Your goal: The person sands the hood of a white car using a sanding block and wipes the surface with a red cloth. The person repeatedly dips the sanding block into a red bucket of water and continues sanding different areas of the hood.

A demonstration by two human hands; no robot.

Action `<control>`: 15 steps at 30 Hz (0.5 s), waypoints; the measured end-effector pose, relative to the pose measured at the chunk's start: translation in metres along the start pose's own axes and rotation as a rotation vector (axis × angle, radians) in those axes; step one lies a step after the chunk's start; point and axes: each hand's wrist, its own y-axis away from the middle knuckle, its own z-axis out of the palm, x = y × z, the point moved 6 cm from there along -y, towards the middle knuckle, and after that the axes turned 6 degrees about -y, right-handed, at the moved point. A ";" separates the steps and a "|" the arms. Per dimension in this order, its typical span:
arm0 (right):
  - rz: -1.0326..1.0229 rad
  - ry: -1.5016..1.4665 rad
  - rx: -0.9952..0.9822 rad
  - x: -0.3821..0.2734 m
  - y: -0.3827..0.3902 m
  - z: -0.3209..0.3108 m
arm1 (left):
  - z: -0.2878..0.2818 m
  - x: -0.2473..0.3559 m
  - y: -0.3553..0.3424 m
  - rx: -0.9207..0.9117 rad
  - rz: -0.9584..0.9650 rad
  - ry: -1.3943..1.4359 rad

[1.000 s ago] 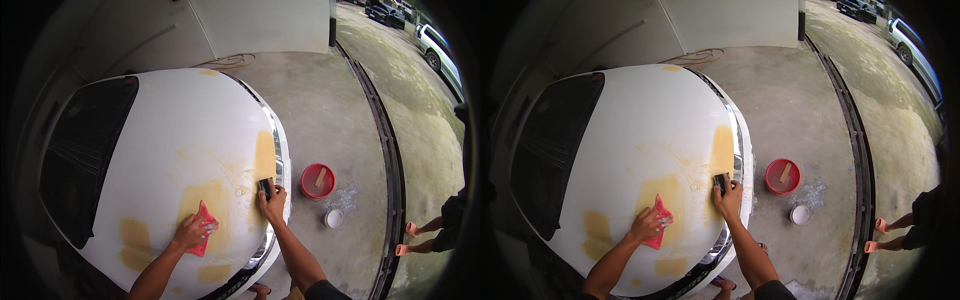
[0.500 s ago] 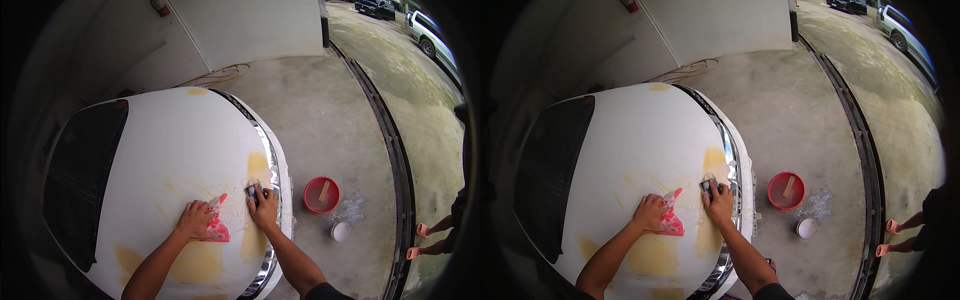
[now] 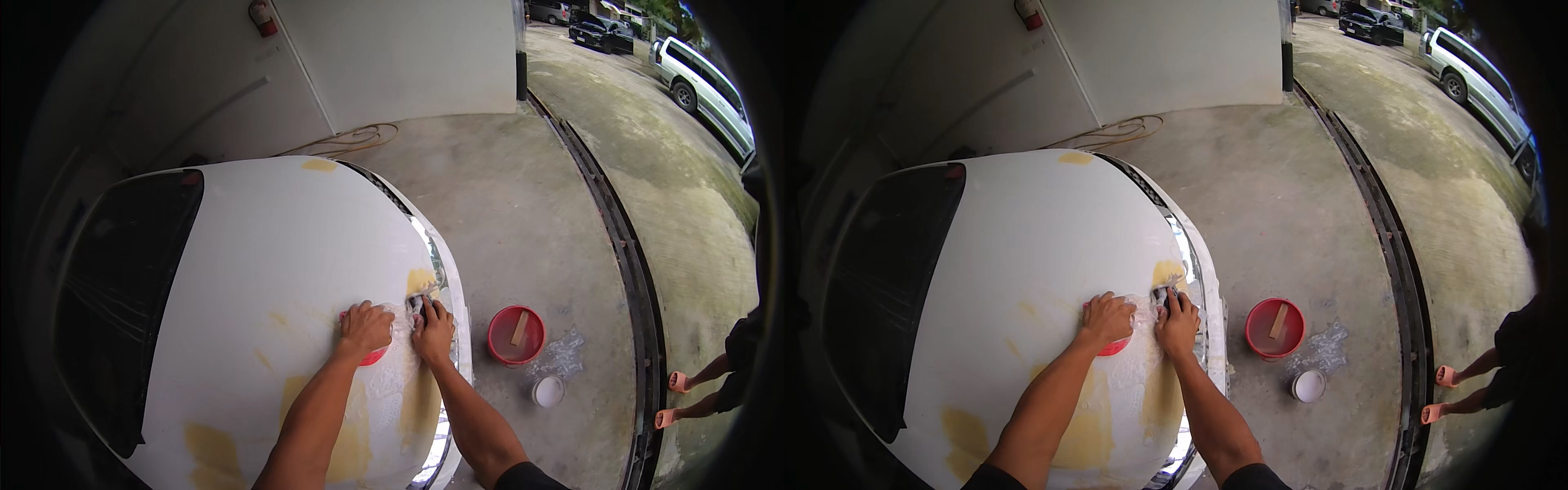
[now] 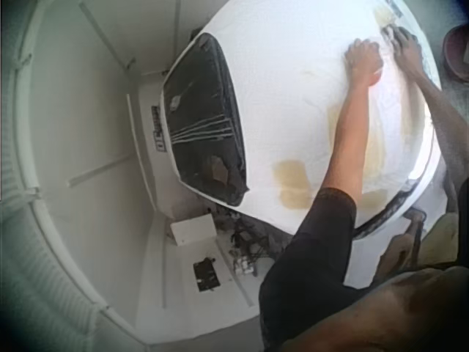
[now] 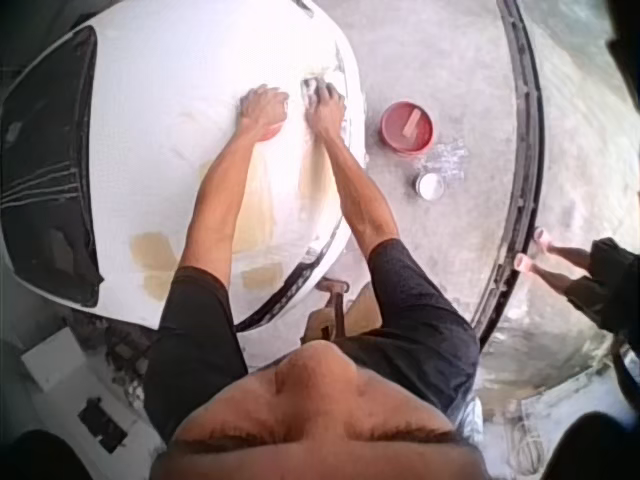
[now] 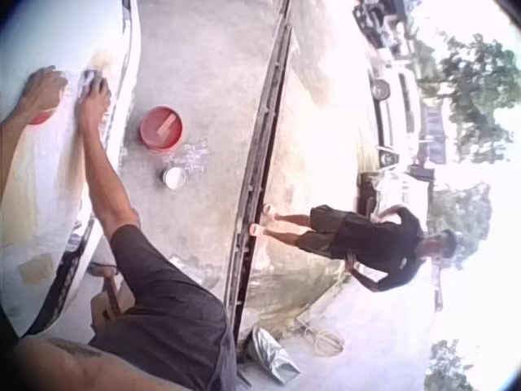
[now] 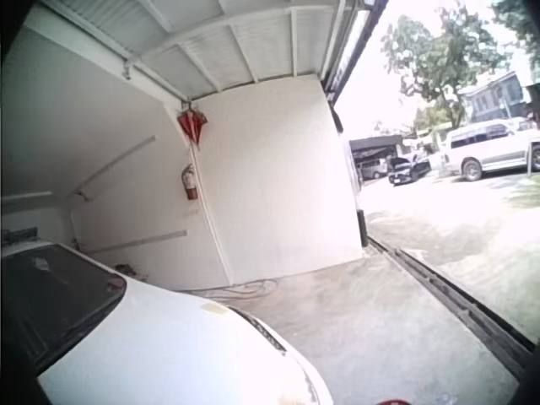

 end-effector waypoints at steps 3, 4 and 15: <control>-0.065 -0.038 -0.006 0.005 0.003 0.000 | -0.027 -0.016 0.036 0.111 -0.081 0.077; -0.036 -0.001 -0.024 0.002 0.034 -0.009 | -0.030 -0.026 0.064 0.002 -0.101 0.083; -0.205 -0.126 -0.178 -0.010 -0.053 0.013 | -0.075 -0.193 0.287 -0.215 -0.983 -0.139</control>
